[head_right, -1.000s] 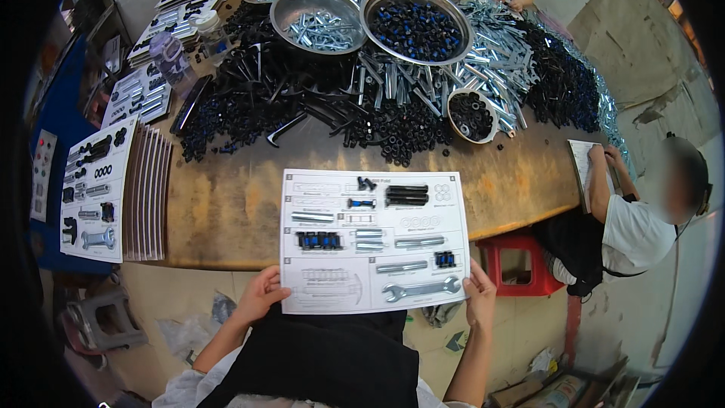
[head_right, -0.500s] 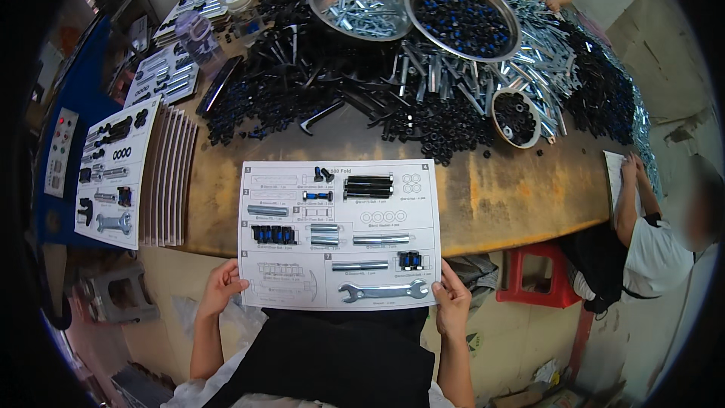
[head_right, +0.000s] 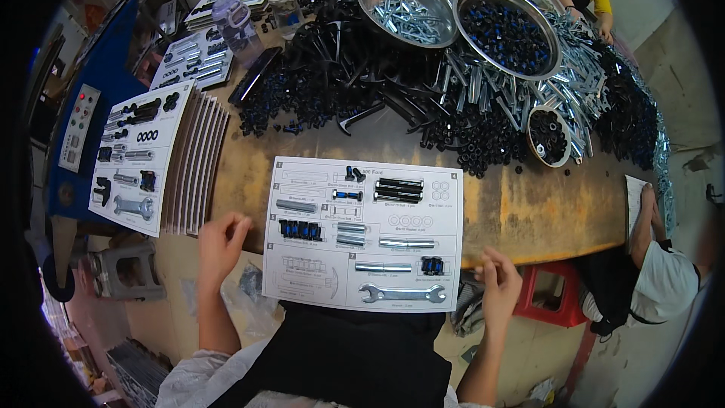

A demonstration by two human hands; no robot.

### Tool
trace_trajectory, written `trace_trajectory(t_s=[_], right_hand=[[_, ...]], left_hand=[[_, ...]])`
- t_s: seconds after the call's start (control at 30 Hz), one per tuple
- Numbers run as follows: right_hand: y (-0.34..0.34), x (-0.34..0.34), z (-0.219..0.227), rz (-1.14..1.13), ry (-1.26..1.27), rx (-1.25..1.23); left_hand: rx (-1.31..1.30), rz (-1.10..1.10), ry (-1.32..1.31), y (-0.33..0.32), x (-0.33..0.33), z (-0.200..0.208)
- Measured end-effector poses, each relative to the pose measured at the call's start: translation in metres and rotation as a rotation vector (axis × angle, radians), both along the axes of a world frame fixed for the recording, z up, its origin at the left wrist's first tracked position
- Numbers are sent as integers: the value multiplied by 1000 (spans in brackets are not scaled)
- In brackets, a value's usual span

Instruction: The person assembles tool kits by picking various hardware items from piles on a table and placing them into designated slots on a cardboard backing. They handle bolts, nuts, washers, and small tools, arranging them according to a printed layout. Completed kits are stacked to the side.

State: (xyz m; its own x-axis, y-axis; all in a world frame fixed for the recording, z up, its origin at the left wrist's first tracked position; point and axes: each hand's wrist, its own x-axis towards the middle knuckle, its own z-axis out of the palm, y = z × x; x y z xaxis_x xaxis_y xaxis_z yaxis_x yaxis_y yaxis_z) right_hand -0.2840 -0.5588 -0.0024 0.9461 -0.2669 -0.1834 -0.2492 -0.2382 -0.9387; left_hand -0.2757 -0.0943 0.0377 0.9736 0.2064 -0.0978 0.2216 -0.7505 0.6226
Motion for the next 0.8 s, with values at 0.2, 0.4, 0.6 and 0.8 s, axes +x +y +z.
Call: trace_trajectory(t_s=[0.2,0.4,0.6,0.8], right_hand=[[150,103,35,463,-340,-323],[197,147,-6,485,-423,-739],[201,152,-17,450,-428,-884],[202,155,-27,450,-397,-905]], left_hand=[[-27,-375,-171,-88,114,-18],[187,-504,-178,-98,140,-45],[168,-547,-108,-86,149,-38],[82,-499,-110,-104,149,-50]])
